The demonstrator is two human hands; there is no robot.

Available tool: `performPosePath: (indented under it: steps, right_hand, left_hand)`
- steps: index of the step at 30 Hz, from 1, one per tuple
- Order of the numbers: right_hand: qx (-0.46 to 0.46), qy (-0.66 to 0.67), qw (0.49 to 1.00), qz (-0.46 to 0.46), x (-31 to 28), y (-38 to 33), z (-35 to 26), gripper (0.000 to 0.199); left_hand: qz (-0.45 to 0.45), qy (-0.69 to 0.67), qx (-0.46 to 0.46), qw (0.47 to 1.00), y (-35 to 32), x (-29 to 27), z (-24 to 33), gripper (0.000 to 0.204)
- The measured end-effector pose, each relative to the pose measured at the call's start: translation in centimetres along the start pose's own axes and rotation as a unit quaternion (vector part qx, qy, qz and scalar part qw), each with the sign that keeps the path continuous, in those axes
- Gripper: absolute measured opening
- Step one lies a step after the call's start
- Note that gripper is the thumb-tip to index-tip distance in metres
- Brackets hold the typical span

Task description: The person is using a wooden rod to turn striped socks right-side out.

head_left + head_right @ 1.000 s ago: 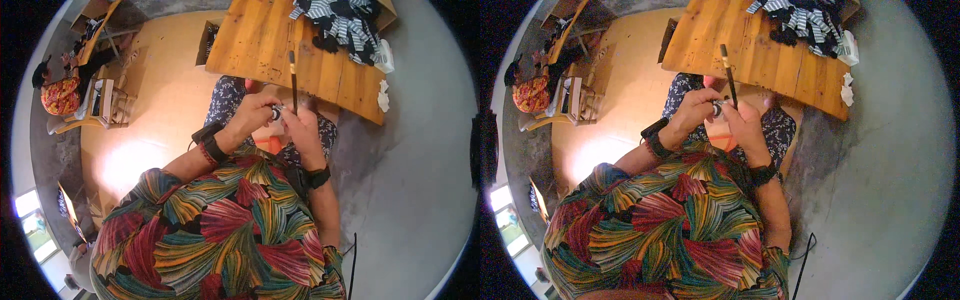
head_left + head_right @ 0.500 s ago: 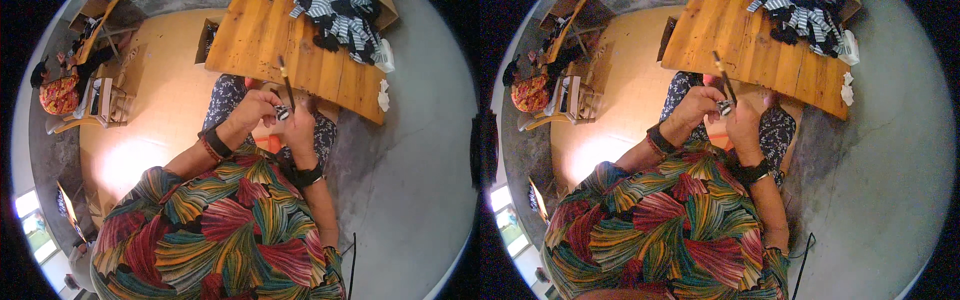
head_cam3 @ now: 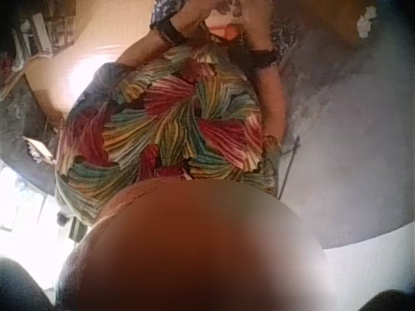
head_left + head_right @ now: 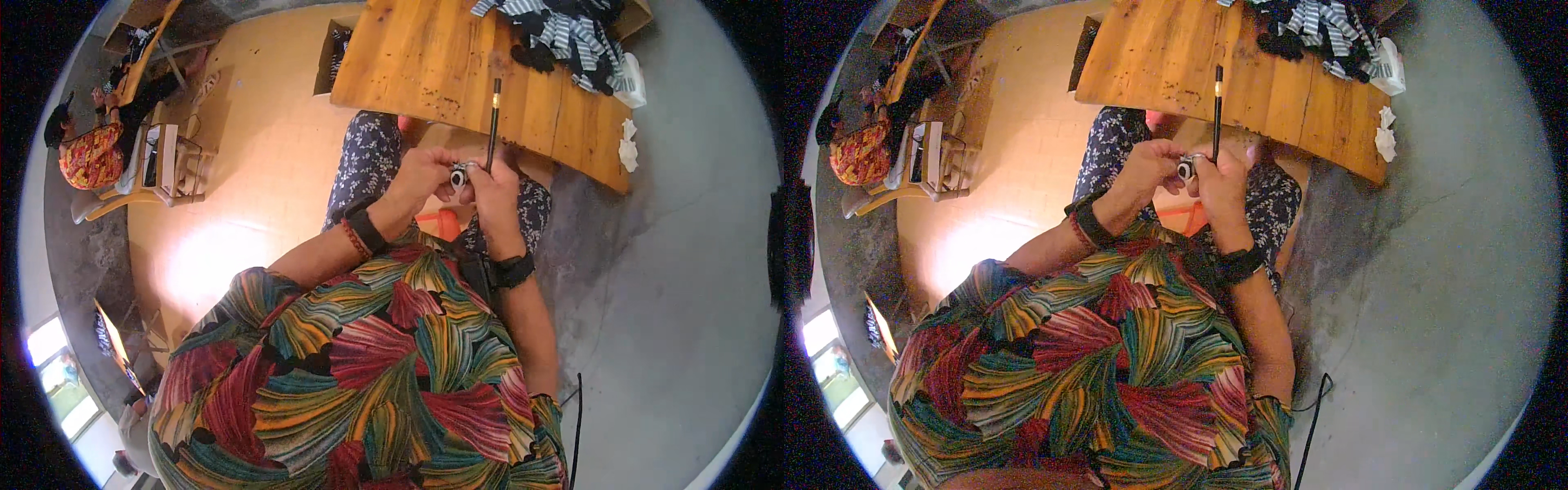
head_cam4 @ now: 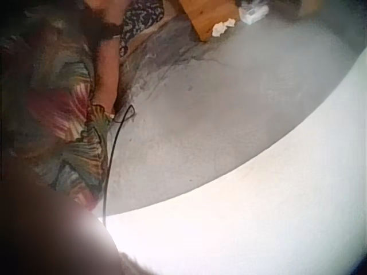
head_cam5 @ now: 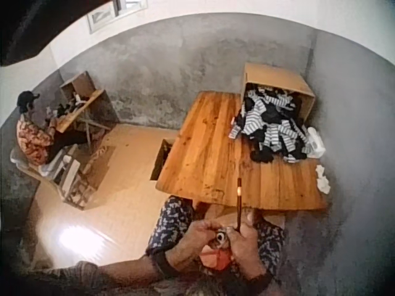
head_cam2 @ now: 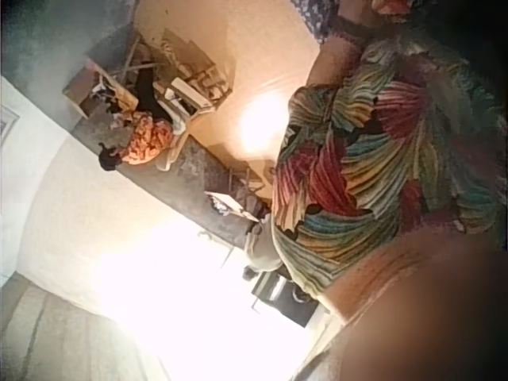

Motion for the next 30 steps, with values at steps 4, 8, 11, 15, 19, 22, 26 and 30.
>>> performPosePath:
  steps: [4,8,11,15,19,22,26,30]
  right_hand:
    - [0.01,0.084,0.996,-0.014,-0.3,0.2,0.9,0.008]
    - [0.044,0.191,0.975,-0.103,-1.1,0.7,0.7,0.009]
    - [0.042,0.215,0.966,-0.136,-0.6,0.4,0.3,0.009]
    - [-0.073,-0.023,0.995,-0.065,-0.4,0.2,-1.2,0.01]
    - [-0.253,-0.177,0.951,0.003,-0.3,-0.9,-3.5,0.014]
    - [-0.238,-0.227,0.944,0.026,0.1,-1.2,-3.6,0.013]
    - [-0.156,-0.242,0.958,-0.018,-1.0,-0.2,-0.4,0.016]
    - [-0.133,-0.134,0.98,-0.058,-0.1,-0.7,-1.8,0.013]
  left_hand:
    - [0.067,0.109,0.125,0.984,0.7,-0.6,0.3,0.015]
    - [0.03,0.056,0.097,0.993,0.1,0.2,2.3,0.017]
    - [0.006,-0.003,0.096,0.995,0.5,-0.2,2.2,0.013]
    - [-0.138,-0.212,0.062,0.966,1.1,-0.5,1.3,0.009]
    - [-0.245,-0.301,0.022,0.922,-0.2,0.6,1.8,0.013]
    - [-0.258,-0.204,0.065,0.942,-0.1,-0.1,2.0,0.015]
    - [-0.162,-0.049,0.123,0.978,-0.4,0.8,4.2,0.015]
    - [-0.132,-0.061,0.097,0.985,-0.3,0.4,4.6,0.014]
Point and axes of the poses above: each hand's wrist, its own y-axis towards the middle knuckle, its own x-axis out of the palm, z = x × y, the point moved 4 cm from there along y, towards the middle knuckle, and after that the axes turned 4 degrees about -z, right-handed, at the moved point
